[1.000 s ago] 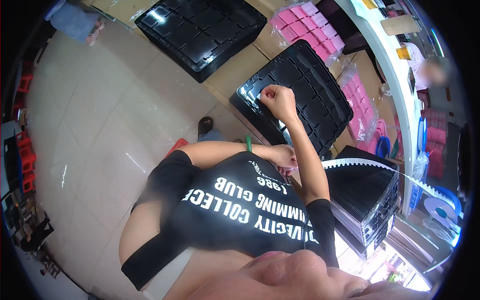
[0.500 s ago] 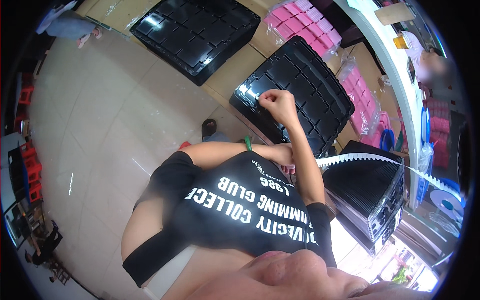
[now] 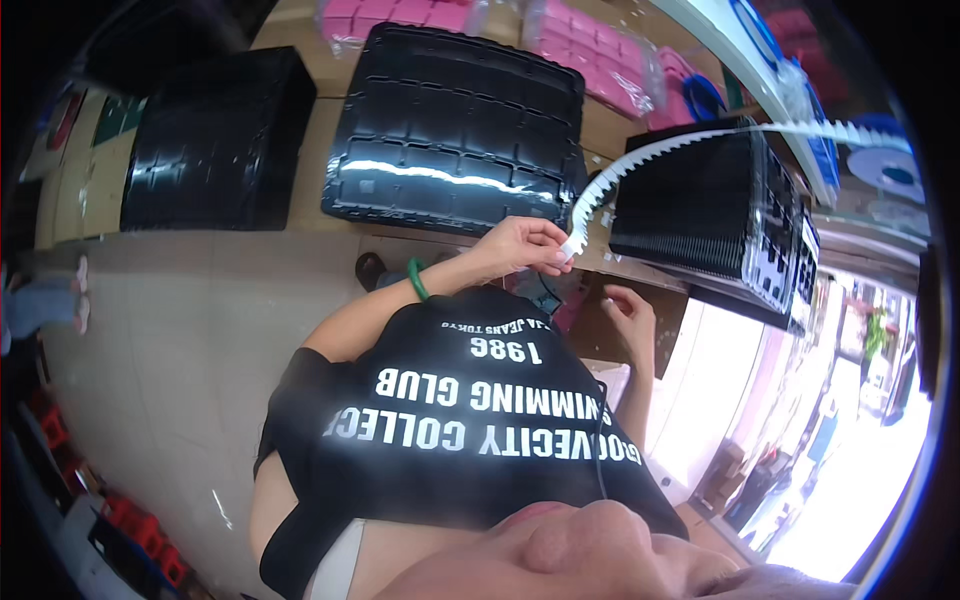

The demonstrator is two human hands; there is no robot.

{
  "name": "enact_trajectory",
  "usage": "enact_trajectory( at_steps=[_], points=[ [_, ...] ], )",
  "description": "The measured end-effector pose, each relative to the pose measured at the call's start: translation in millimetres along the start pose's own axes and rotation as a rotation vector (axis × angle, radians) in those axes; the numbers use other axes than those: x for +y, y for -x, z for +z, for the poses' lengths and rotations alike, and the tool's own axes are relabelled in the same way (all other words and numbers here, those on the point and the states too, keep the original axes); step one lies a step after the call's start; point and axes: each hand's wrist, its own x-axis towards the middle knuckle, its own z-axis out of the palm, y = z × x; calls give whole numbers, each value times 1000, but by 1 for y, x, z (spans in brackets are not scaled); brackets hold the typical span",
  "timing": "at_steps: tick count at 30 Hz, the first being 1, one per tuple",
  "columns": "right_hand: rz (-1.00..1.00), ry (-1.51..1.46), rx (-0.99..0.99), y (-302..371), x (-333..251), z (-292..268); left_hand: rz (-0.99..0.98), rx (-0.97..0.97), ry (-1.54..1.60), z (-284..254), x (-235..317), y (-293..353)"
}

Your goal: Placing pink foam inserts into black plastic trays and applying white plastic divider strips to organize the tray sections.

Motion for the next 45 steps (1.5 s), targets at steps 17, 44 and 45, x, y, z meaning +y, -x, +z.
enact_trajectory(
  at_steps=[17,44,45],
  points=[
    [-201,-644,171,-30,-90,24,393,356,-985,14,-44,17],
    [-134,107,-295,-13,35,-45,118,229,-63,51,-52,71],
    [-6,375,-351,16,59,-50,115,213,-37,56,-55,72]
  ],
)
